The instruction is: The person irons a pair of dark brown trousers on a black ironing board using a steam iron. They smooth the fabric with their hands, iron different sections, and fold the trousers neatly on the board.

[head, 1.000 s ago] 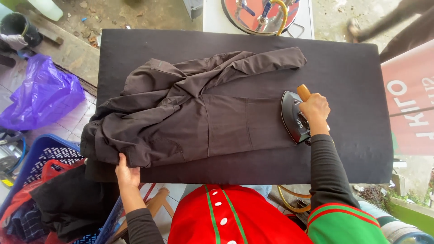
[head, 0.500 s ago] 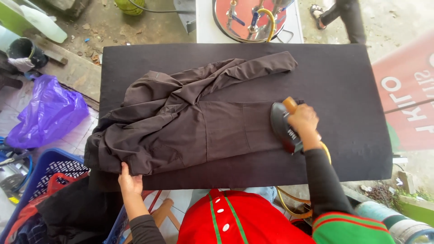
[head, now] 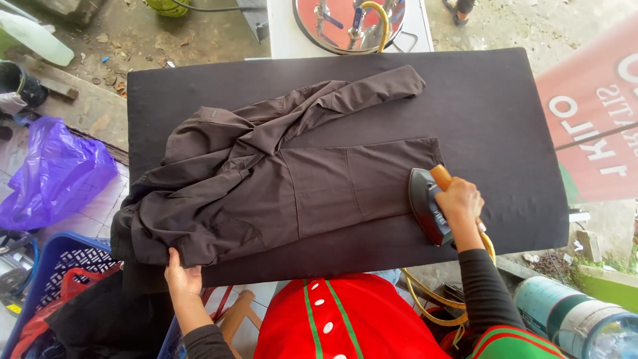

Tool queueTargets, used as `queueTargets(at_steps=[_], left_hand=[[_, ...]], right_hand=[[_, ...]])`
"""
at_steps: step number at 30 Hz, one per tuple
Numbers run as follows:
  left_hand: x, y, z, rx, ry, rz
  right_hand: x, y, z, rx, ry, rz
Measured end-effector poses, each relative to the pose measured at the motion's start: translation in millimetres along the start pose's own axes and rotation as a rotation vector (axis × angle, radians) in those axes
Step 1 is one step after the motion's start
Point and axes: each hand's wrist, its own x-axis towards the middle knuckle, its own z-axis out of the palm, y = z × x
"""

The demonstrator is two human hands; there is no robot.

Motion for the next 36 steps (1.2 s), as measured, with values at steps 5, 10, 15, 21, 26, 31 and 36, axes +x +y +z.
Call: queueTargets(at_steps=[5,10,15,21,26,31,36], left_hand=[[1,-4,-2,-0.014,0.016,0.019],[-17,8,13,-0.033,0.035,-0.008],[-52,29,40,-0.021,-0.052,-0.053],[-42,9,25,-0.175,-0.025,-0.031],[-25,-2,15,-0.315,0.062,-0.057],[-21,-14,5,-0.398,0.037,-0.085],[-42,-19,-2,-0.335,0.013,-0.109]], right_hand=[[44,21,-6,-0.02,0.055,0.017],[82,37,-28,0.01,0.108,0.028],[154,64,-35,0.03,0.096,0.115],[149,39,-43,-0.175,0.434,-0.144],[71,-135,40,-0.135,0.778,-0.738],[-13,-264,91,-0.032,0.163,-0.893],[-5,-207,55,-0.061,0.002,-0.815]])
